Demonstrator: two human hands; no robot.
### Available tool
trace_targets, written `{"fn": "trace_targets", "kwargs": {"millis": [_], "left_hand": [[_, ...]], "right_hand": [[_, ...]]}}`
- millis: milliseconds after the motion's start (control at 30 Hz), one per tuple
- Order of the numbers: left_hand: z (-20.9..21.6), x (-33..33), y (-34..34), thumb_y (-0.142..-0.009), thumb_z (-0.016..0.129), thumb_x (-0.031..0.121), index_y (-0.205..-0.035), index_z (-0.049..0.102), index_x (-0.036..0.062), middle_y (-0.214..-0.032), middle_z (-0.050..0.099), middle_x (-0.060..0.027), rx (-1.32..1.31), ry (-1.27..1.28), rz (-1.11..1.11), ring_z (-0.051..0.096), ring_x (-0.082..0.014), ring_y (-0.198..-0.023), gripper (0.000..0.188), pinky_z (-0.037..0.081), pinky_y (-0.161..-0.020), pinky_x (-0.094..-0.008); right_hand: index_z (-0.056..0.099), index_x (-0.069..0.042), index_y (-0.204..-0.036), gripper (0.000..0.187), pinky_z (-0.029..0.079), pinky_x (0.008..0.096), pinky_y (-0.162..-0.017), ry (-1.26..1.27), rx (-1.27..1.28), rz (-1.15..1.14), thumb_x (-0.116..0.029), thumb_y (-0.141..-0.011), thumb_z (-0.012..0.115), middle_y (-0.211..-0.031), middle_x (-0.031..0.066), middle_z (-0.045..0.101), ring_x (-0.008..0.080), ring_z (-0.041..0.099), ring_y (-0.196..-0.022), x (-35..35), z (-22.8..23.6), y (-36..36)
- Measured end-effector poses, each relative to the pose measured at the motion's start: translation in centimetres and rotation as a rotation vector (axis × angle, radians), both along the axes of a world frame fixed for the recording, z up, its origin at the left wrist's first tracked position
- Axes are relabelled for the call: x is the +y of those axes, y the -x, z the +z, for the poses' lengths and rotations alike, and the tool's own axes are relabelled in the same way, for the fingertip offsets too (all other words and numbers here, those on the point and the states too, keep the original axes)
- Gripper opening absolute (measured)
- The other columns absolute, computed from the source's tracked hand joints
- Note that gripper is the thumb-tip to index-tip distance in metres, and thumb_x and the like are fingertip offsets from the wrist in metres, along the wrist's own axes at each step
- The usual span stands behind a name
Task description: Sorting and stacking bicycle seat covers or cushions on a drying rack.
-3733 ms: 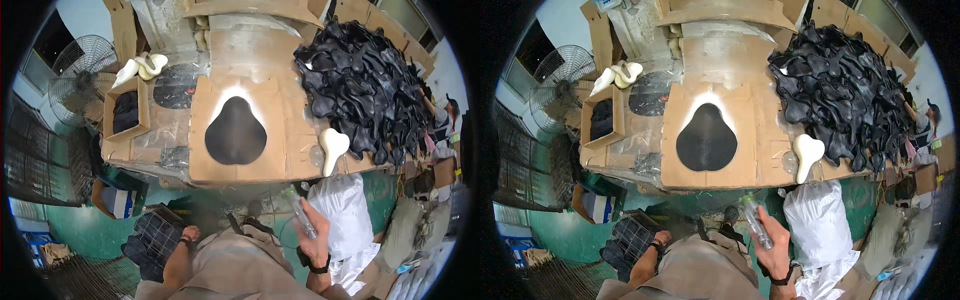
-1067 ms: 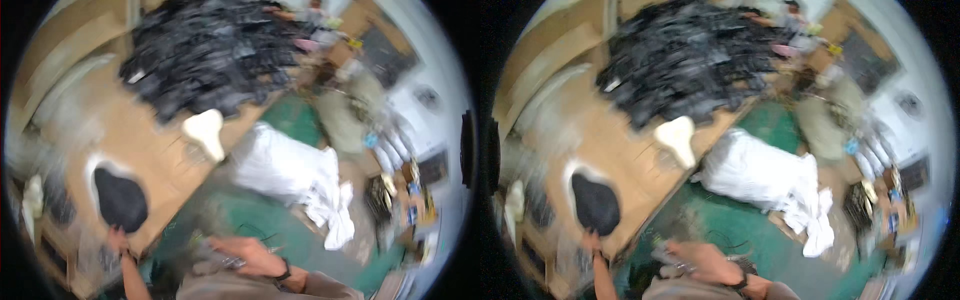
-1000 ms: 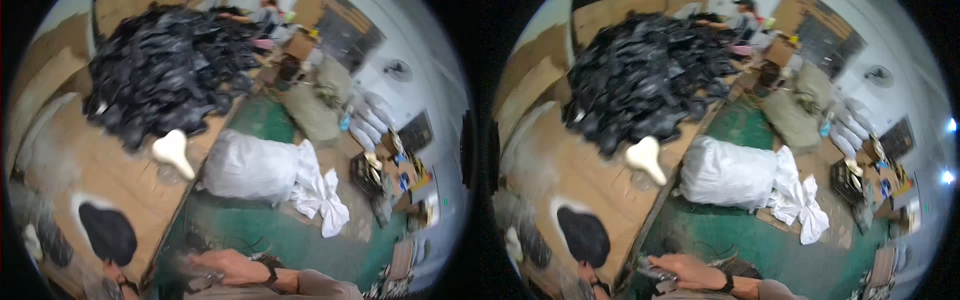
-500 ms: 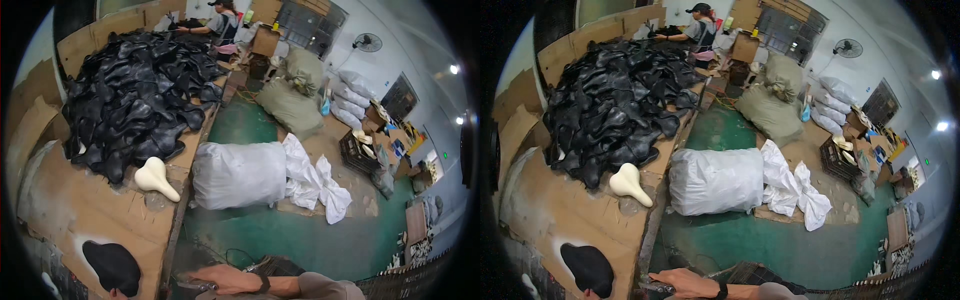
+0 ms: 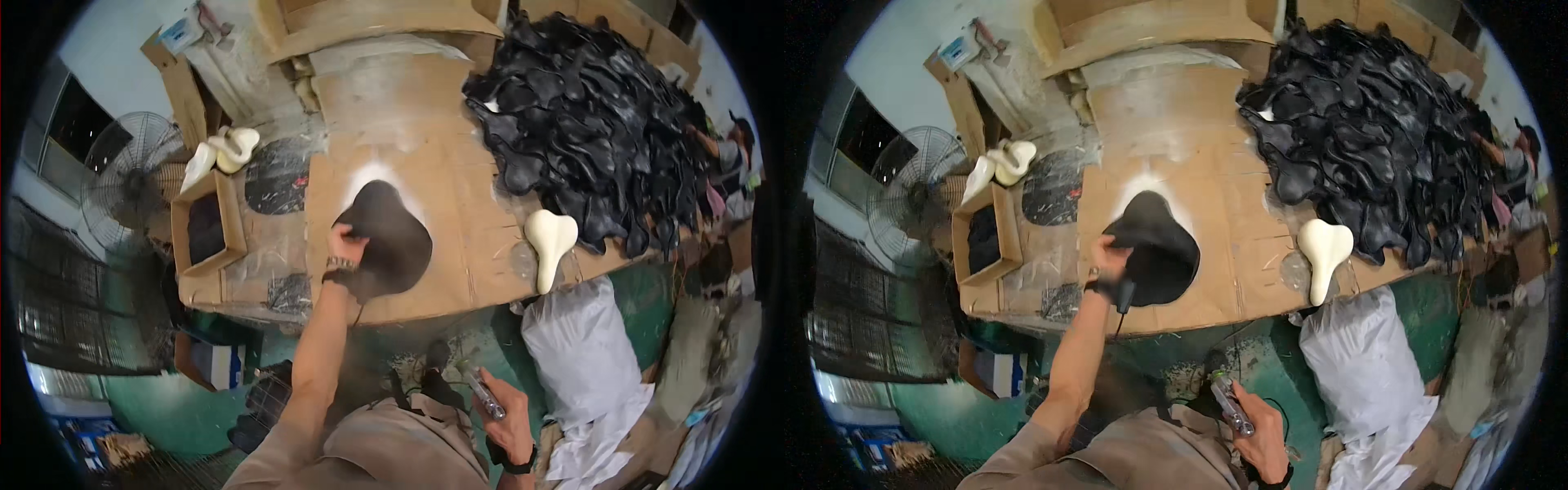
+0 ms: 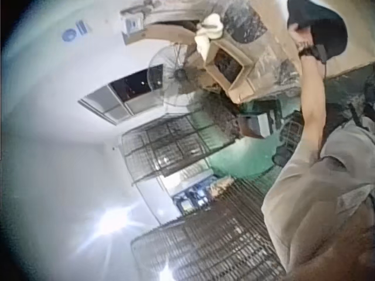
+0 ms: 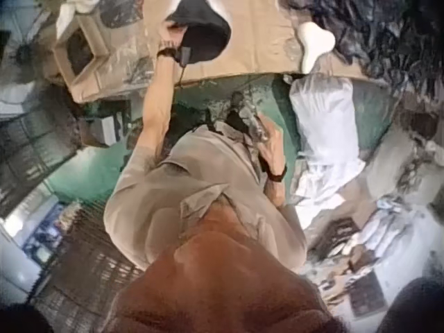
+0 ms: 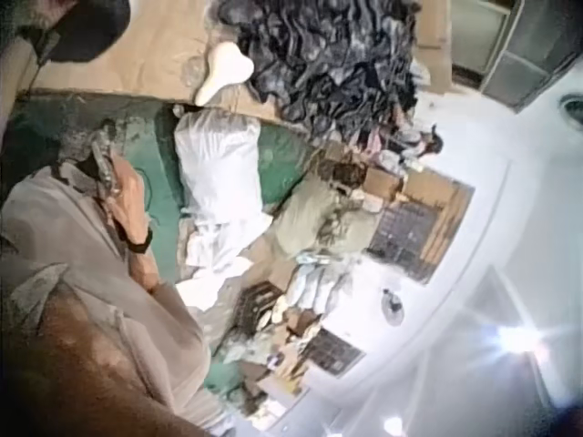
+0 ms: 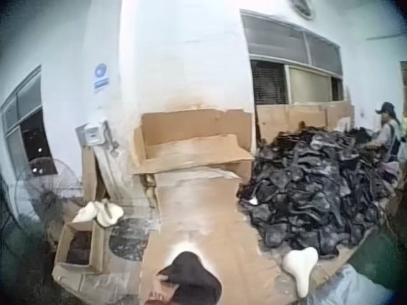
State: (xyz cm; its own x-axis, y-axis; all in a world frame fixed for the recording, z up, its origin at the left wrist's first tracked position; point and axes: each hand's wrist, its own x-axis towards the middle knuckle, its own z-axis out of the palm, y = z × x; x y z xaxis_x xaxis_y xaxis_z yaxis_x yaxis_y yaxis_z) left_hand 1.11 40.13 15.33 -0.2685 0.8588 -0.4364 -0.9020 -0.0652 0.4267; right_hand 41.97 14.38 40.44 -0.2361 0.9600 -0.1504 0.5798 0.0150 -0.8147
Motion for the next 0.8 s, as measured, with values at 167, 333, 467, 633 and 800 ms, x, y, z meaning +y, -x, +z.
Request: {"fn": "trace_targets", "kwargs": {"millis": [167,333,467,633,800], "left_hand": [[16.1,-3.1,-1.0,-0.075,0.052,0.012,-0.121,0.060,-0.0042,-0.129,0.062,-0.0217,-0.092,-0.216,0.183,0.057,-0.0392,-0.121,0.050,0.044,-0.107,-0.0540],[21.6,-14.2,1.5,-0.074,0.053,0.014,-0.119,0.061,-0.0005,-0.127,0.063,-0.0171,-0.122,-0.216,0.443,0.059,-0.0369,-0.117,0.048,0.044,-0.107,-0.0534],[20.2,-25.0,1.4,-0.074,0.055,0.015,-0.106,0.063,0.0018,-0.118,0.065,-0.0123,-0.124,-0.122,0.612,0.061,-0.0339,-0.106,0.035,0.047,-0.100,-0.0521],[13.4,-41.6,-0.8,-0.075,0.055,0.013,-0.073,0.054,0.0087,-0.097,0.061,-0.0066,-0.189,-0.055,0.906,0.058,-0.0295,-0.091,0.005,0.049,-0.093,-0.0503],[5.4,-55.5,-6.1,-0.074,0.054,0.012,-0.073,0.054,0.0082,-0.095,0.061,-0.0068,-0.278,0.028,1.267,0.058,-0.0295,-0.090,0.004,0.049,-0.093,-0.0500]], "right_hand": [[0.062,0.007,-0.125,0.052,0.051,0.0398,-0.073,0.019,0.002,0.193,0.004,-0.074,0.072,-0.094,0.0259,0.066,0.0438,0.064,-0.080,1.4,1.3,0.1],[0.062,0.006,-0.127,0.053,0.052,0.0370,-0.075,0.061,-0.024,0.313,0.003,-0.074,0.073,-0.095,0.0249,0.068,0.0346,0.069,-0.082,2.1,1.8,3.3],[0.065,0.005,-0.125,0.047,0.048,0.0306,-0.071,0.068,-0.012,0.453,-0.001,-0.079,0.069,-0.083,0.0143,0.067,0.0161,0.060,-0.073,1.6,1.7,5.7],[0.062,0.011,-0.124,0.046,0.044,0.0272,-0.064,0.131,-0.095,0.697,-0.007,-0.083,0.068,-0.079,0.0044,0.059,0.0104,0.049,-0.071,0.4,3.4,8.8],[0.062,0.009,-0.127,0.048,0.045,0.0283,-0.064,0.225,-0.189,0.954,-0.009,-0.083,0.069,-0.076,0.0039,0.057,0.0116,0.050,-0.071,-1.3,3.4,13.0]]}}
